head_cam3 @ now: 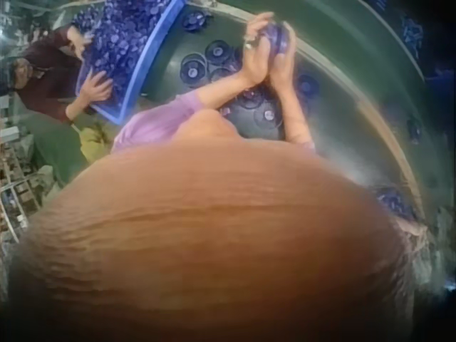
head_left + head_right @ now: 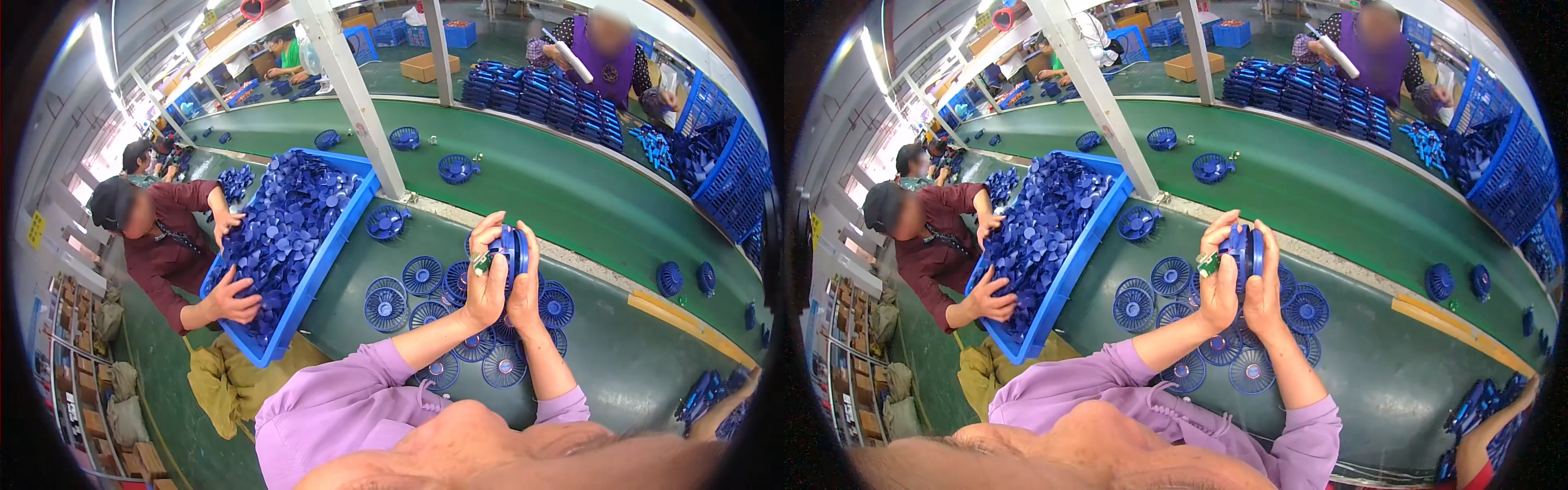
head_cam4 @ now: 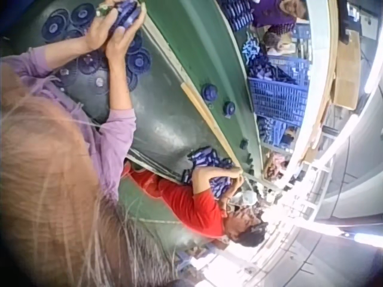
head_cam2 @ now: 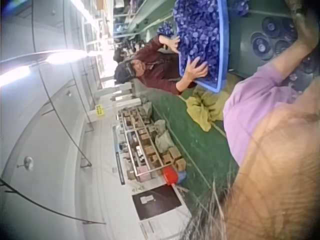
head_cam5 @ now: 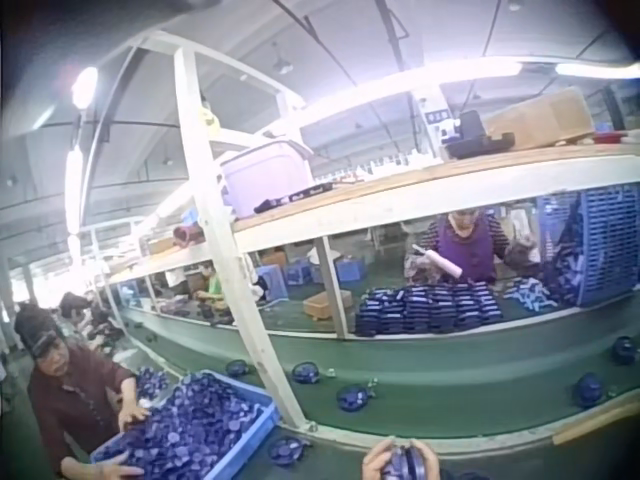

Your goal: The person assembles portable fans by fitting fan grilles onto fan bodies by hand, then places the assembled fans onto the conveyor belt.

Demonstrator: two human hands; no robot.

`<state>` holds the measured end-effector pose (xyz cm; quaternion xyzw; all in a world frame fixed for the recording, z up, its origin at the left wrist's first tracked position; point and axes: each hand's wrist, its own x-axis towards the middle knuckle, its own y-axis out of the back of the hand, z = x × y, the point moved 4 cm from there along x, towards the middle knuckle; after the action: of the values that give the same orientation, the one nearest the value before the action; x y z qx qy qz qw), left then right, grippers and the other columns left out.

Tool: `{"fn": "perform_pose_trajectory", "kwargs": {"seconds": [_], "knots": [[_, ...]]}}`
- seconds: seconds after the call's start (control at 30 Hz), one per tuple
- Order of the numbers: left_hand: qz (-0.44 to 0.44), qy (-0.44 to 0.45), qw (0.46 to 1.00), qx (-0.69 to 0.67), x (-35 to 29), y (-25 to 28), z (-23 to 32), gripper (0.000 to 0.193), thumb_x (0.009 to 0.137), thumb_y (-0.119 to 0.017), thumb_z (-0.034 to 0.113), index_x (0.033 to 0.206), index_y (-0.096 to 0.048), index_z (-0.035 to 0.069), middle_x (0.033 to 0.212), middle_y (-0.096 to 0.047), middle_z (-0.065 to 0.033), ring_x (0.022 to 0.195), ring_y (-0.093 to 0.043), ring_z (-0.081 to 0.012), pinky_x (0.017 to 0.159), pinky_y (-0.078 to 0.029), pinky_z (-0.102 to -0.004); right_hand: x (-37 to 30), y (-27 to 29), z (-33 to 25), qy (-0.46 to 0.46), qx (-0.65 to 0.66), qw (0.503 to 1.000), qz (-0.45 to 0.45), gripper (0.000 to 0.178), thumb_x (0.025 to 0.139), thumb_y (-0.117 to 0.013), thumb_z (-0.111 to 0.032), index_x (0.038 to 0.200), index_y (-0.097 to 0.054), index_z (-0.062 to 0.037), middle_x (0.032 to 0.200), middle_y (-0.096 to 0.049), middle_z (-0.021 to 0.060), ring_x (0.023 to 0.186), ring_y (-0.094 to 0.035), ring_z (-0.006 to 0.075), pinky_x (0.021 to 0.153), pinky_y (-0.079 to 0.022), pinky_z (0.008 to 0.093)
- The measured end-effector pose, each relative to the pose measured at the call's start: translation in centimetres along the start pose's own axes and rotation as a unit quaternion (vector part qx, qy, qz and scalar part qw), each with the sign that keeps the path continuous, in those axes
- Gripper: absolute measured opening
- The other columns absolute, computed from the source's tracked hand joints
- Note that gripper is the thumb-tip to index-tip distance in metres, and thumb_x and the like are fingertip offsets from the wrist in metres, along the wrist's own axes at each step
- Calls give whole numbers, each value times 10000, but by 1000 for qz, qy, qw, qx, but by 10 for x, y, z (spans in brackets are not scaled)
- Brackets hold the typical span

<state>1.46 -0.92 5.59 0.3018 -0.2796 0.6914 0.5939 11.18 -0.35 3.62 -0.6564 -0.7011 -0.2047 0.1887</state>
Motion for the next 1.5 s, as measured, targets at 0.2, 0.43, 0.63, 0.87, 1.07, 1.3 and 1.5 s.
{"fn": "perform_pose_trajectory", "kwargs": {"seconds": [0.2, 0.43, 0.63, 0.87, 1.07, 1.3, 1.5], "knots": [[-34, 90, 990, -105, -5, -6, -13, 356, 1027, -332, 266, 1276, -389, 18, 1415, -358, -205, 1275, -398, -260, 1073, -312, -396, 6, 9, -4, 65, -104, 992, -17, 1022, 814, -319, -815, 1430, -280, 0, 1382, -386, 242, 1301, -402, 373, 1056, -337, 454], [9, 146, 981, -124, -4, -2, -17, 373, 1034, -301, 253, 1296, -405, 9, 1414, -376, -181, 1273, -401, -249, 1081, -302, -387, 5, 4, -1, 72, -97, 991, -59, 1001, 830, -347, -791, 1441, -265, -1, 1401, -373, 252, 1312, -391, 395, 1074, -313, 454], [-2, 15, 999, 29, -3, 3, -1, 414, 1001, -369, 334, 1230, -429, -6, 1394, -369, -240, 1264, -397, -322, 1060, -295, -439, -1, -1, -6, 30, -36, 998, -41, 985, 852, -318, -777, 1459, -230, -6, 1411, -375, 239, 1305, -411, 357, 1060, -336, 434], [-11, 25, 1000, -14, -1, -1, -1, 409, 1005, -364, 329, 1231, -431, -5, 1397, -366, -235, 1286, -380, -326, 1068, -286, -438, -1, 0, -9, 46, -20, 999, 1, 982, 860, -319, -767, 1449, -241, 14, 1404, -377, 223, 1294, -411, 332, 1068, -321, 427], [-6, 8, 1000, 7, -4, -2, 1, 408, 1003, -372, 322, 1237, -420, -8, 1385, -371, -248, 1265, -398, -326, 1060, -298, -440, -2, 0, -8, 17, 8, 1000, -5, 976, 867, -289, -768, 1454, -237, 9, 1413, -367, 213, 1291, -408, 311, 1057, -328, 414], [-5, -17, 999, 30, -4, 2, -3, 406, 971, -443, 333, 1205, -438, 2, 1358, -419, -230, 1192, -412, -361, 1026, -305, -466, 3, 3, -3, -7, -2, 995, -97, 997, 851, -249, -794, 1473, -210, -15, 1429, -357, 209, 1353, -345, 323, 1083, -301, 406], [-42, -137, 978, 153, -2, 3, 12, 347, 903, -570, 255, 1158, -508, 29, 1243, -535, -201, 1155, -463, -379, 1004, -333, -481, -8, 4, 22, -172, 196, 956, -136, 930, 876, -246, -759, 1473, -251, -47, 1447, -357, 137, 1358, -330, 256, 1107, -262, 368]]}}
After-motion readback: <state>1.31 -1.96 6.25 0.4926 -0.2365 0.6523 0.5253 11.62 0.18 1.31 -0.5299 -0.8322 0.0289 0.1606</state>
